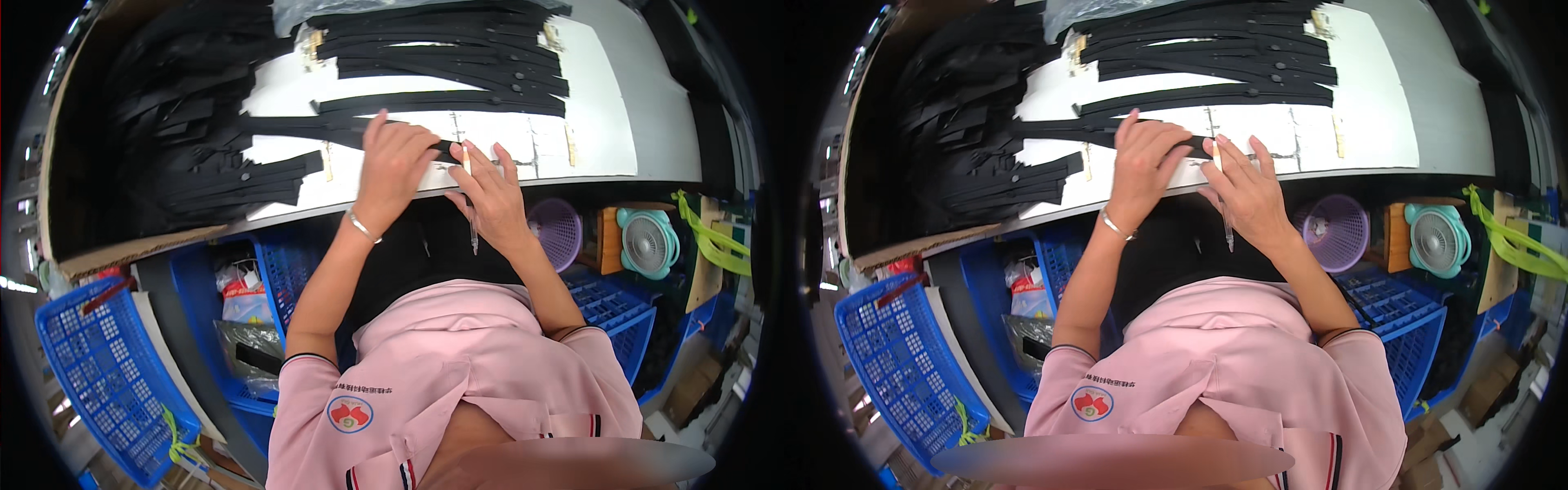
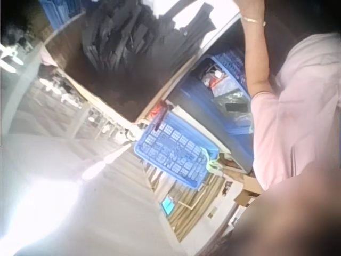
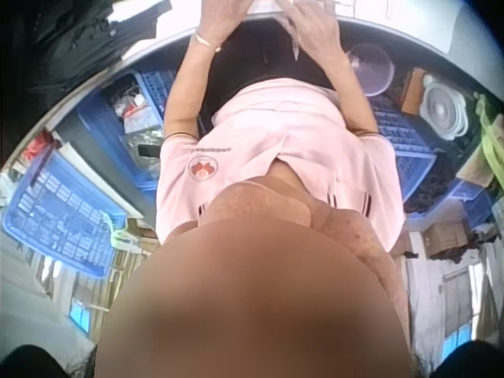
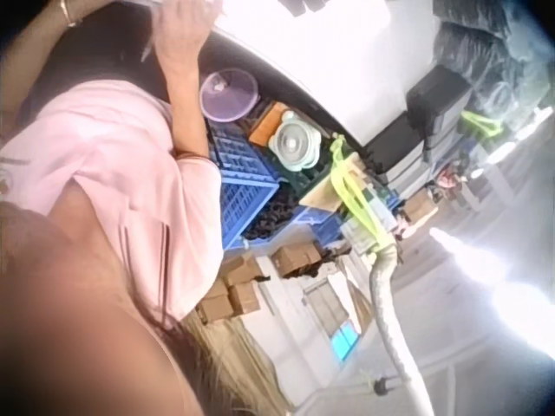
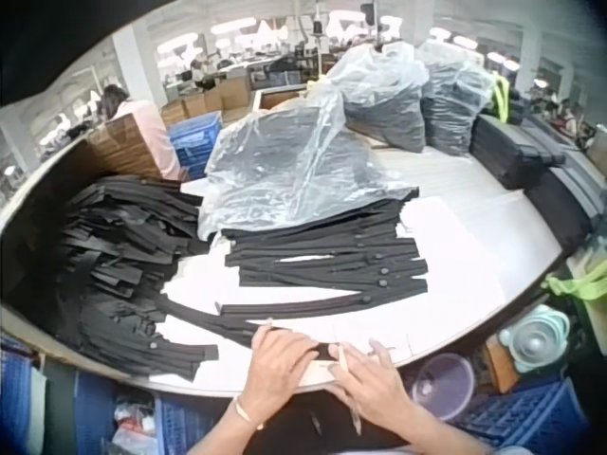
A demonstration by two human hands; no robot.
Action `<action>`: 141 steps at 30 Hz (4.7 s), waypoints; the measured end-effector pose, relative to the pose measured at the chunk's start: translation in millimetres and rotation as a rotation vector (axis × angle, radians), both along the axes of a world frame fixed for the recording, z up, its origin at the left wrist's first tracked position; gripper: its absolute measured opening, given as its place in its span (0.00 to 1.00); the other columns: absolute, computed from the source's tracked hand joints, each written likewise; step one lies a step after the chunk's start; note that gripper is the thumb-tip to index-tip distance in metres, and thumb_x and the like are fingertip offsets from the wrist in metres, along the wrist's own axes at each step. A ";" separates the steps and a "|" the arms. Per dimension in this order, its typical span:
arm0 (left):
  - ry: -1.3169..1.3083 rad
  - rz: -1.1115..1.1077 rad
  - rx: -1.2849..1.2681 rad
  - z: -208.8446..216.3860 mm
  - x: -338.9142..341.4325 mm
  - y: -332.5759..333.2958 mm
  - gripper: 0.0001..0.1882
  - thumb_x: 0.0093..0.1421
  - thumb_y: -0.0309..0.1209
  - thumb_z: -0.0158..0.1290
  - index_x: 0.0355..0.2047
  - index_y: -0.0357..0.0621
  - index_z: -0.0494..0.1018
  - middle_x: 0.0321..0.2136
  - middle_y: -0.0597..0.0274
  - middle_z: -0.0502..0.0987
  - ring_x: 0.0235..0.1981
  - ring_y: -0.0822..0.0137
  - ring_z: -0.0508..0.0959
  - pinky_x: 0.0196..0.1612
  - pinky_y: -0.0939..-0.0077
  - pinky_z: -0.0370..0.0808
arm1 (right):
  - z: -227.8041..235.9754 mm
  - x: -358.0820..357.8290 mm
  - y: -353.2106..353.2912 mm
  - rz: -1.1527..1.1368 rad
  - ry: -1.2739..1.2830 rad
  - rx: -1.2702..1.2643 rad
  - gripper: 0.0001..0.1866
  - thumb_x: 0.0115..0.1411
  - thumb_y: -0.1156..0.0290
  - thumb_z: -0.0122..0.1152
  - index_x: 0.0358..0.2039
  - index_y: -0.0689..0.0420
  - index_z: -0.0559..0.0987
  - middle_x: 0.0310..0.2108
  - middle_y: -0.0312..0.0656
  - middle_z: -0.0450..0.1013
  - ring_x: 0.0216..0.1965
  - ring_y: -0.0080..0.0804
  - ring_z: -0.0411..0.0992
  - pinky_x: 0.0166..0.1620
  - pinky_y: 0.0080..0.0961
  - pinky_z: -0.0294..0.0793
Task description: Inspecting and marking black zippers on a workbench using a pen.
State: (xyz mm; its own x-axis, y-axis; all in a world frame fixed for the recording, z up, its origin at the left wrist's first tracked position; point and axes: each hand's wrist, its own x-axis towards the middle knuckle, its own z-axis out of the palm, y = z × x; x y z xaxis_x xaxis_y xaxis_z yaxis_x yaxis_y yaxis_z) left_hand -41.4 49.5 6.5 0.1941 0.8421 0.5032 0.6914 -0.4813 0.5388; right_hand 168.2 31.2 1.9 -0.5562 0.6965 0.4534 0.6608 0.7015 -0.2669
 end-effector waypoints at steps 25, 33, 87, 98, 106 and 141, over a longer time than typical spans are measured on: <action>0.141 0.086 -0.050 18.0 -31.9 -7.3 0.14 0.59 0.29 0.63 0.46 0.44 0.83 0.39 0.60 0.80 0.42 0.58 0.78 0.51 0.62 0.70 | -1.9 111.5 14.7 -0.278 -0.041 -0.005 0.21 0.59 0.71 0.70 0.52 0.56 0.77 0.62 0.41 0.75 0.68 0.41 0.67 0.74 0.52 0.46; 0.287 0.258 -0.110 -3.0 -23.5 -63.4 0.26 0.65 0.36 0.60 0.62 0.43 0.73 0.64 0.60 0.72 0.68 0.58 0.67 0.73 0.40 0.48 | -9.6 122.9 22.0 -0.254 0.023 0.002 0.14 0.65 0.69 0.65 0.51 0.54 0.77 0.62 0.41 0.75 0.68 0.40 0.67 0.75 0.47 0.45; 0.186 0.447 -0.114 -19.5 -32.4 -87.6 0.35 0.61 0.49 0.63 0.65 0.51 0.71 0.66 0.59 0.69 0.71 0.57 0.63 0.71 0.38 0.43 | 8.6 -95.9 41.5 0.133 0.485 -0.628 0.10 0.69 0.72 0.61 0.34 0.65 0.84 0.24 0.36 0.79 0.23 0.17 0.71 0.28 0.18 0.70; 0.197 0.454 -0.125 -18.4 -31.4 -85.0 0.33 0.61 0.48 0.63 0.64 0.52 0.72 0.66 0.60 0.69 0.71 0.57 0.63 0.71 0.39 0.43 | -1.0 -89.8 46.7 0.137 0.410 -0.593 0.10 0.67 0.72 0.63 0.33 0.66 0.84 0.27 0.35 0.81 0.24 0.17 0.73 0.28 0.18 0.71; 0.223 0.448 -0.118 -19.8 -32.9 -86.4 0.34 0.61 0.49 0.63 0.64 0.51 0.72 0.66 0.59 0.69 0.71 0.56 0.62 0.71 0.40 0.43 | 25.0 -28.9 46.0 -0.196 0.643 -0.429 0.09 0.67 0.72 0.62 0.33 0.61 0.85 0.21 0.35 0.79 0.22 0.16 0.74 0.27 0.18 0.71; -0.142 0.292 0.020 -9.0 44.7 -18.4 0.07 0.53 0.27 0.68 0.33 0.45 0.83 0.36 0.66 0.80 0.40 0.62 0.77 0.46 0.66 0.68 | -2.7 -4.9 57.0 -0.048 0.554 -0.332 0.10 0.61 0.71 0.67 0.25 0.63 0.82 0.20 0.40 0.78 0.18 0.29 0.73 0.24 0.26 0.69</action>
